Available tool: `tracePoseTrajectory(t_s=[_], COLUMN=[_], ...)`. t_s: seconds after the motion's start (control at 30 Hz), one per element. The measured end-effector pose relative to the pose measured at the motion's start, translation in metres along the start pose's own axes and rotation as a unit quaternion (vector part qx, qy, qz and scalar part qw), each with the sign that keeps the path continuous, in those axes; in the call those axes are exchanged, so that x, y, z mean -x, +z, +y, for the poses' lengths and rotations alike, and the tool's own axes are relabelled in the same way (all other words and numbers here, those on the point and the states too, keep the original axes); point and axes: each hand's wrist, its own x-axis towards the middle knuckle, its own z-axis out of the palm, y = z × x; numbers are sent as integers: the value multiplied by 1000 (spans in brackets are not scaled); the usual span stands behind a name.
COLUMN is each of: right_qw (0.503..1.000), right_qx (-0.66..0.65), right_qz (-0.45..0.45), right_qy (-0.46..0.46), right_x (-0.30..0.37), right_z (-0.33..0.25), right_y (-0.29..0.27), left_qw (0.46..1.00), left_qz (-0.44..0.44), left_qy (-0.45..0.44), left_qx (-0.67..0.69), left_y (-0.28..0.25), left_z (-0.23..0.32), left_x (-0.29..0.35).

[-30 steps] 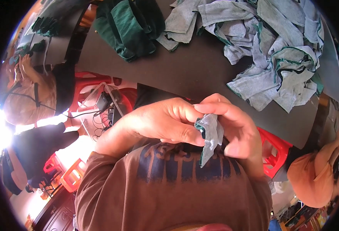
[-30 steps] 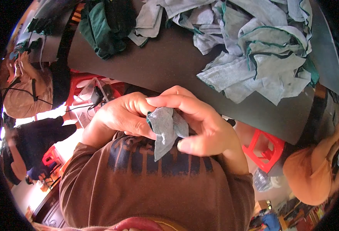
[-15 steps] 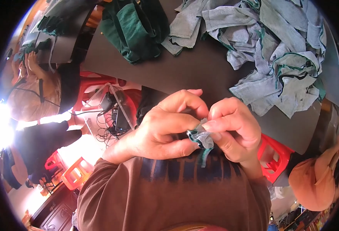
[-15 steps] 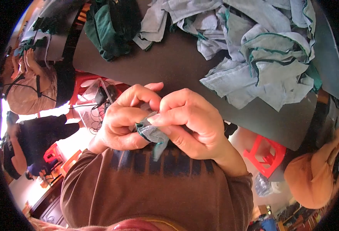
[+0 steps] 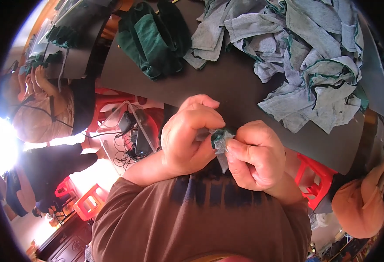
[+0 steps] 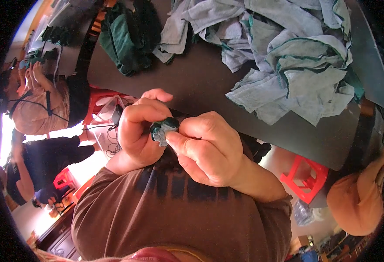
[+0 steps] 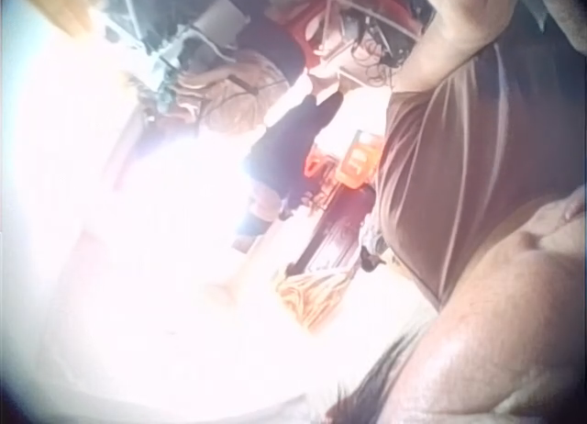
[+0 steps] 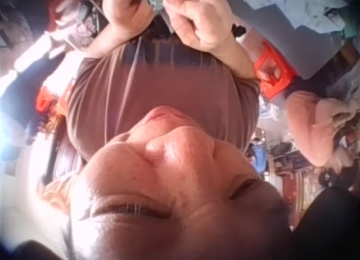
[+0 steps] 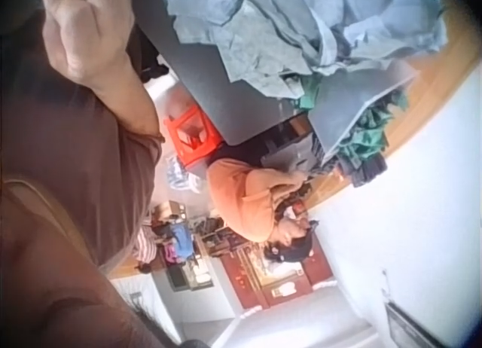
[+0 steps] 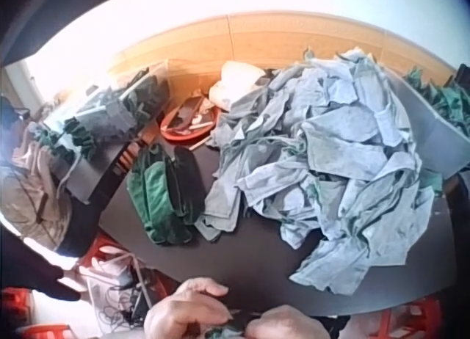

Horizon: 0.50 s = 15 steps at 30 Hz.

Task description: Turning sewn fabric strips right-side out by hand.

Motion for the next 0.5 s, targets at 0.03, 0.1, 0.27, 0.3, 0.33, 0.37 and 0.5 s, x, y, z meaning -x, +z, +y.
tracePoseTrajectory(t_s=[0.03,0.1,0.27,0.3,0.33,0.37,0.5], right_qw=[1000,999,994,993,990,990,990], right_qx=[-22,-46,-16,-20,-14,-13,-50], right_qz=[-12,-26,-23,-58,-62,-61,-12], right_qy=[5,9,102,104,123,123,132], right_x=[0,-2,-6,-7,-7,-5,0], right_z=[1,-1,-7,-7,-7,-6,-1], right_y=[-3,-6,-16,-18,-19,-18,-14], left_qw=[1000,999,1000,999,999,996,944], left_qz=[1,14,-19,-26,-26,-47,-99], left_qy=[1,36,13,-18,-18,-78,-258], left_qx=[0,-2,-19,-29,-28,2,179], left_y=[1,3,4,4,4,3,-1], left_z=[0,-1,-2,-1,1,3,6], left_x=[-1,-2,0,1,1,0,0])
